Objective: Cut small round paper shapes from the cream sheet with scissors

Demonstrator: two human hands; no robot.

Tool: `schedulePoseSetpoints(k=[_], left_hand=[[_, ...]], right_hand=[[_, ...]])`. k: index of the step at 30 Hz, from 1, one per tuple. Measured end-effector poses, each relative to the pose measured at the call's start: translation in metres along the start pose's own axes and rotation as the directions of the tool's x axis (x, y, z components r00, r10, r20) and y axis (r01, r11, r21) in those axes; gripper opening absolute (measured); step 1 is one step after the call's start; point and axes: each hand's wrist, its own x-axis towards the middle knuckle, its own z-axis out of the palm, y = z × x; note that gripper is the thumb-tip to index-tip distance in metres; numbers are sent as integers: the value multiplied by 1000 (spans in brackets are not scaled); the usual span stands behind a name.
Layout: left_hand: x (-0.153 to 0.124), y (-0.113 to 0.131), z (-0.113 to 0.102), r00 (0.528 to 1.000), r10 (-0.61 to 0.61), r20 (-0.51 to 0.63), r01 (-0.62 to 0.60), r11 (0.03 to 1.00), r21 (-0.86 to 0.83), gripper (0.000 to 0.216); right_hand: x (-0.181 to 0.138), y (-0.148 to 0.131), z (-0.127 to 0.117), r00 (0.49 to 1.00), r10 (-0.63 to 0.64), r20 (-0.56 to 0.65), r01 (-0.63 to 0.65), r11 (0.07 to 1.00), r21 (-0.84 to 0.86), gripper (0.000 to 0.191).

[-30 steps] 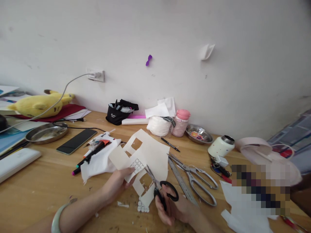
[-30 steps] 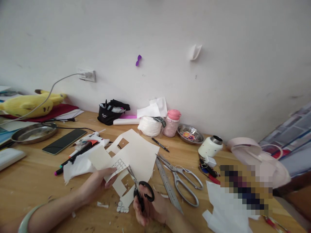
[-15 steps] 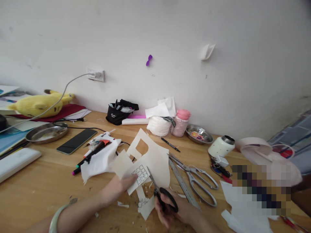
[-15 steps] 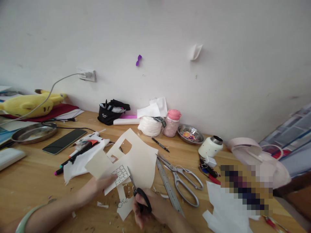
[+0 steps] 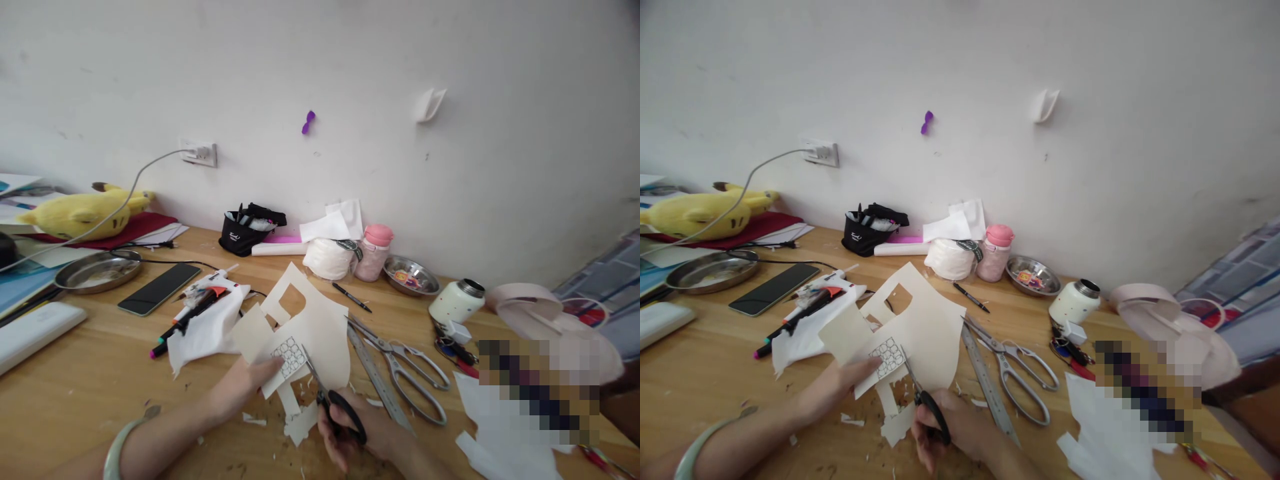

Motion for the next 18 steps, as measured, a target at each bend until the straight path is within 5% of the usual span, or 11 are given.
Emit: schedulePoseSetpoints(k=[18], left_hand=[[5, -3, -5, 1000, 9, 15, -8, 998, -54, 50]], right_hand=[[5, -4, 1, 995, 77, -60, -84, 989, -119, 51]])
